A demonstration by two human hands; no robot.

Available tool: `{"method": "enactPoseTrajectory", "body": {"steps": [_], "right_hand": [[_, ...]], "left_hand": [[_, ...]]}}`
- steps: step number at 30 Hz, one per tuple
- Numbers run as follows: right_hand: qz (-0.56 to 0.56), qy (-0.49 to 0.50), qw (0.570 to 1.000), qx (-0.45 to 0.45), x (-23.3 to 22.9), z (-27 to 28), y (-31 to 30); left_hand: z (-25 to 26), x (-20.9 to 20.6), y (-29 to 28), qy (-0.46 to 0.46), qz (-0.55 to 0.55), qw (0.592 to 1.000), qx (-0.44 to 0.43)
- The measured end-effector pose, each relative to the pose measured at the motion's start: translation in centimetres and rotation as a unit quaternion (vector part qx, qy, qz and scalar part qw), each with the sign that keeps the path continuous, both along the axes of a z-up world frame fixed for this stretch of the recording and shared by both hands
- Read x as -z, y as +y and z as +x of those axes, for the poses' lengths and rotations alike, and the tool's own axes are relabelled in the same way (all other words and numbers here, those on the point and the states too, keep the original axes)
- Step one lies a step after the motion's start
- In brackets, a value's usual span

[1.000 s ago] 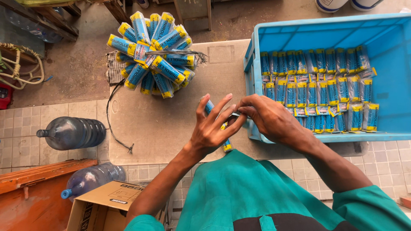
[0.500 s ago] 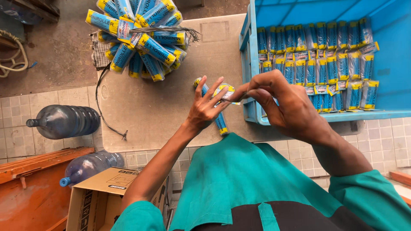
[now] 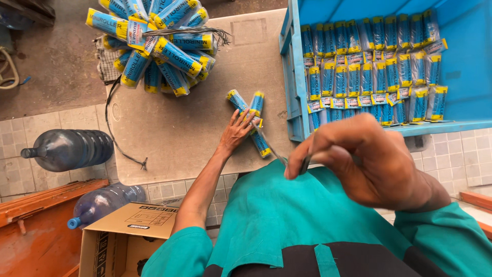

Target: The person takes individually wrapped mini roller items from a blue crate and arranges them into a circular bundle on a table. They secure the bundle using a metal wire tie, twisting it to hold the items together. The person repeats this process to create multiple bundles.

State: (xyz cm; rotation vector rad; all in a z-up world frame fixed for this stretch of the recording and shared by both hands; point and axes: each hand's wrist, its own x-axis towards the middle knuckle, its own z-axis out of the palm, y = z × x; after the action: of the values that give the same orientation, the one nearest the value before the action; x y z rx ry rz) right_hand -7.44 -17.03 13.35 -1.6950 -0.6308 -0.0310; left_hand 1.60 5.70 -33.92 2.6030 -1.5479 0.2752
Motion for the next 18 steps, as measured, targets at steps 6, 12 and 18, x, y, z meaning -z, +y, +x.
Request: {"method": "enactPoseTrajectory", "body": {"steps": [6, 12, 18], "right_hand": [[-0.109, 0.062, 0.992, -0.019, -1.0, -0.3, 0.5], [-0.107, -0.012, 0.994, 0.025, 0.0, -1.2, 1.4], [-0.161, -0.08, 0.979, 0.093, 0.1, 0.3, 1.9]], "left_hand": [[-0.7, 2.6, 0.7, 0.161, 0.067, 0.985, -0.015], [-1.4, 3.3, 0.0, 0.22, 0.172, 0.959, -0.044], [-0.8, 2.7, -1.1, 0.087, -0.004, 0.996, -0.003]]}}
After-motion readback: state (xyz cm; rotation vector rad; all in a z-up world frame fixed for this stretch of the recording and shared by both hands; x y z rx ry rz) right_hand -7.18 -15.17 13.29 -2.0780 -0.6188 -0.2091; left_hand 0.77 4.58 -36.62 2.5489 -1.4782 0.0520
